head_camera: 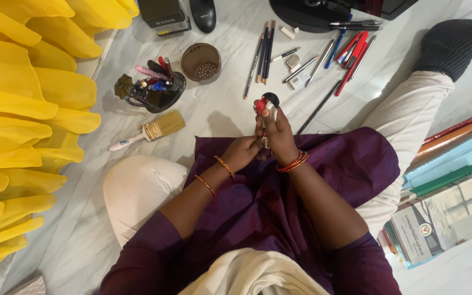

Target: The person sits on the floor and wipes several writing instruments, including pencils and pens, with a small cloth. They handle each item individually, wiping the surface and then placing it into a nearby container.

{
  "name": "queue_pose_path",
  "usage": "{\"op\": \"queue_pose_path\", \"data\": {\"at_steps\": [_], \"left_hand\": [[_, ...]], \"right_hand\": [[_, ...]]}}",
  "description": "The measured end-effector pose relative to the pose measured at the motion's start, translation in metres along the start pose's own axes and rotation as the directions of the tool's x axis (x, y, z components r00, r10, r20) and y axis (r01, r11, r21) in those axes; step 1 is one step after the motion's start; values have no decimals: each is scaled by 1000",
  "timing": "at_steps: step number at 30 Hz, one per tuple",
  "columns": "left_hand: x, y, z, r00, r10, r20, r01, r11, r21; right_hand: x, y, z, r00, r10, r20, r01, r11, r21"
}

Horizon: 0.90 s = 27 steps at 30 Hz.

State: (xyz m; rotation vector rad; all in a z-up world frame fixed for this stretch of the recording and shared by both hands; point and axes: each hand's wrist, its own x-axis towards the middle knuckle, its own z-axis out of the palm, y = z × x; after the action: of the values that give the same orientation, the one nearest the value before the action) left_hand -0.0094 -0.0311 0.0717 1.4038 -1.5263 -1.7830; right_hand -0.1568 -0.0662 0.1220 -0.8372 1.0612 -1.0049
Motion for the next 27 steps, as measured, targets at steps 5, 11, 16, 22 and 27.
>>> {"op": "queue_pose_path", "data": {"at_steps": [5,11,16,22,27], "left_hand": [[-14,41,-21,964,156,-214,-103,965,241],[-4,36,-33,911,152,-383,-222,964,-148],[-5,37,-34,890,146,-432,-240,955,-172],[-7,46,-35,830,201,-521,-248,968,-21],[-6,41,-39,795,167,-583,-237,971,-44]], "right_hand": [[0,3,2,972,-164,-171,87,918,-386],[-1,15,6,934,-357,-18,246,678,-693],[-2,21,7,959,-278,60,239,671,-702],[-3,9,6,959,-236,159,283,733,-619],[-8,-7,18,984,-78,161,142,890,-434]]}}
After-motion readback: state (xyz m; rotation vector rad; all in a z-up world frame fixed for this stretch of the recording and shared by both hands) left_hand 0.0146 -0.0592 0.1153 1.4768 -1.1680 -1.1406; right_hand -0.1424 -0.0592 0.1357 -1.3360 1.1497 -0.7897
